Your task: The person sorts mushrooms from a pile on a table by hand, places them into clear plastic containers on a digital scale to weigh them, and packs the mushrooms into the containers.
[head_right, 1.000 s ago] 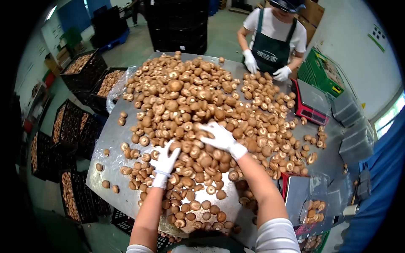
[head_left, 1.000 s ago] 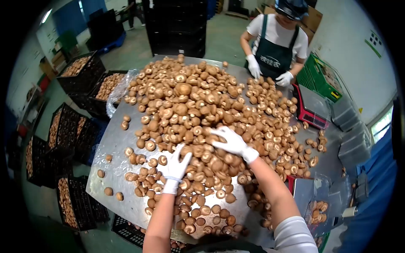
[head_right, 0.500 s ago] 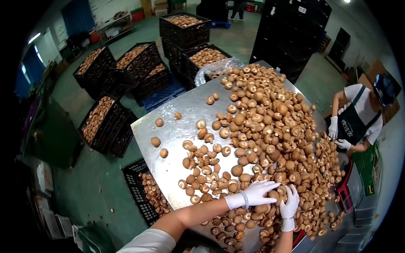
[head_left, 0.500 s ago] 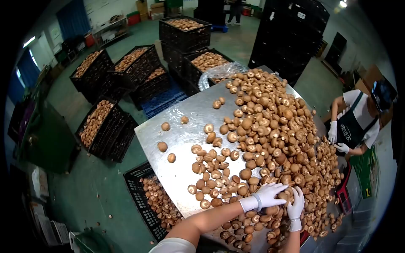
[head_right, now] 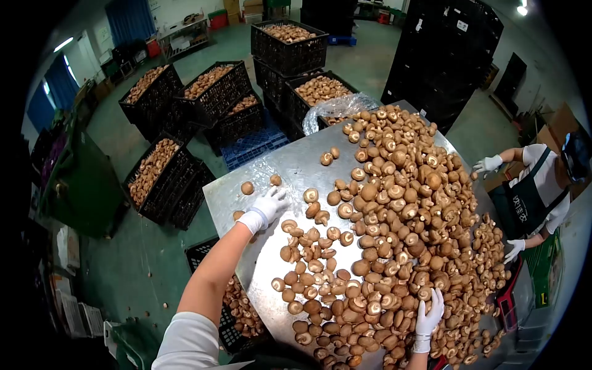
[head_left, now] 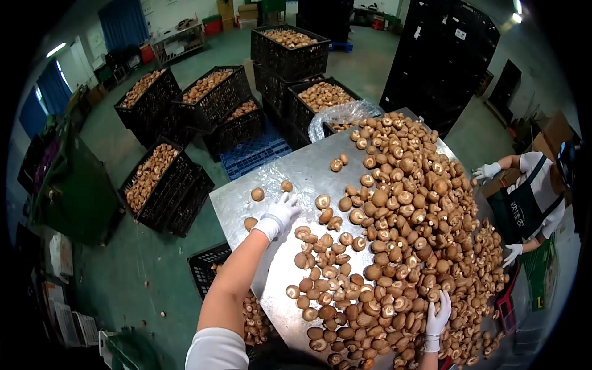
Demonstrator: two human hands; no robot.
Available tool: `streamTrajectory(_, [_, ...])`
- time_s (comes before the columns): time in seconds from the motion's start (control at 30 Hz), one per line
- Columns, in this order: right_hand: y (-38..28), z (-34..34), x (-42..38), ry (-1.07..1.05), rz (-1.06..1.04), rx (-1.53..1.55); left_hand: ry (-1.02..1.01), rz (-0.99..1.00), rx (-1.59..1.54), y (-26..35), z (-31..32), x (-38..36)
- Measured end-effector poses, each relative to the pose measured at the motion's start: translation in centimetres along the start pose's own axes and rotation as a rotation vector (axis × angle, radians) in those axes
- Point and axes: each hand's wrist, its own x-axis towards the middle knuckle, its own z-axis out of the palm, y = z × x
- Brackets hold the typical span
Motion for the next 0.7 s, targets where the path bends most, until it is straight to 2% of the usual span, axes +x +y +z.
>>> streamTrajectory(0.07, [0.1, 0.1, 0.0, -0.009, 0.015, 0.022, -0.22, 0.039, -0.057, -1.1, -1.3, 1.4])
streamTrajectory(0.13, [-0.2, 0.0, -0.1, 0.007, 0.02, 0.017, 0.199, -0.103, -0.557, -3.5, -0.2, 2.0])
streamTrajectory(0.2, [-0.2, -0.1, 0.0, 0.007, 0.02, 0.008, 0.557, -0.127, -0.935, -7.8, -2.8, 2.8])
streamTrajectory(0.23, [-0.1, -0.1, 0.1, 0.003, 0.015, 0.0, 0.66, -0.124, -1.141, -9.4, -6.1, 1.8])
streamTrajectory(0.27, [-0.1, 0.0, 0.0, -0.002, 0.011, -0.005, 0.697, -0.296, -1.327, -11.0, -8.7, 0.8])
streamTrajectory(0.3, [0.4, 0.1, 0.1, 0.001, -0.017, 0.004, 0.778, -0.37, -1.324, -14.9, -9.6, -0.4])
streamTrajectory(0.33, [0.2, 0.1, 0.1, 0.01, -0.021, 0.026, 0.85, -0.472, -1.553, -17.2, -11.2, -2.7])
streamTrajectory(0.37, [-0.1, 0.2, 0.1, 0.01, -0.016, 0.032, 1.05, -0.596, -1.549, -19.8, -11.8, -4.9])
streamTrajectory(0.4, [-0.3, 0.1, 0.1, 0.016, -0.007, 0.031, 1.137, -0.572, -1.558, -23.5, -11.2, -7.7])
streamTrajectory(0.43, [-0.3, 0.0, 0.0, 0.0, 0.014, 0.026, 1.228, -0.67, -1.589, -27.5, -10.2, -10.6])
streamTrajectory(0.47, [0.1, 0.1, 0.0, -0.012, 0.024, 0.01, 1.205, -0.591, -1.461, -30.6, -7.5, -14.8])
streamTrajectory(0.53, [0.5, 0.3, 0.0, 0.003, -0.015, 0.022, 1.537, -0.533, -1.939, -38.5, -0.8, -21.4])
streamTrajectory(0.57, [0.5, 0.4, -0.1, 0.007, -0.006, 0.016, 1.831, -0.793, -1.755, -33.9, -2.3, -20.9])
streamTrajectory(0.63, [0.4, 0.1, 0.1, -0.009, -0.023, 0.009, 2.096, -1.07, -1.526, -28.7, -1.9, -21.4])
streamTrajectory(0.67, [0.1, -0.1, 0.2, -0.03, -0.011, -0.007, 1.914, -1.251, -1.311, -28.3, 0.4, -22.4])
streamTrajectory(0.7, [0.3, -0.1, 0.3, -0.043, -0.016, -0.011, 1.69, -1.229, -0.982, -28.0, 3.0, -22.5])
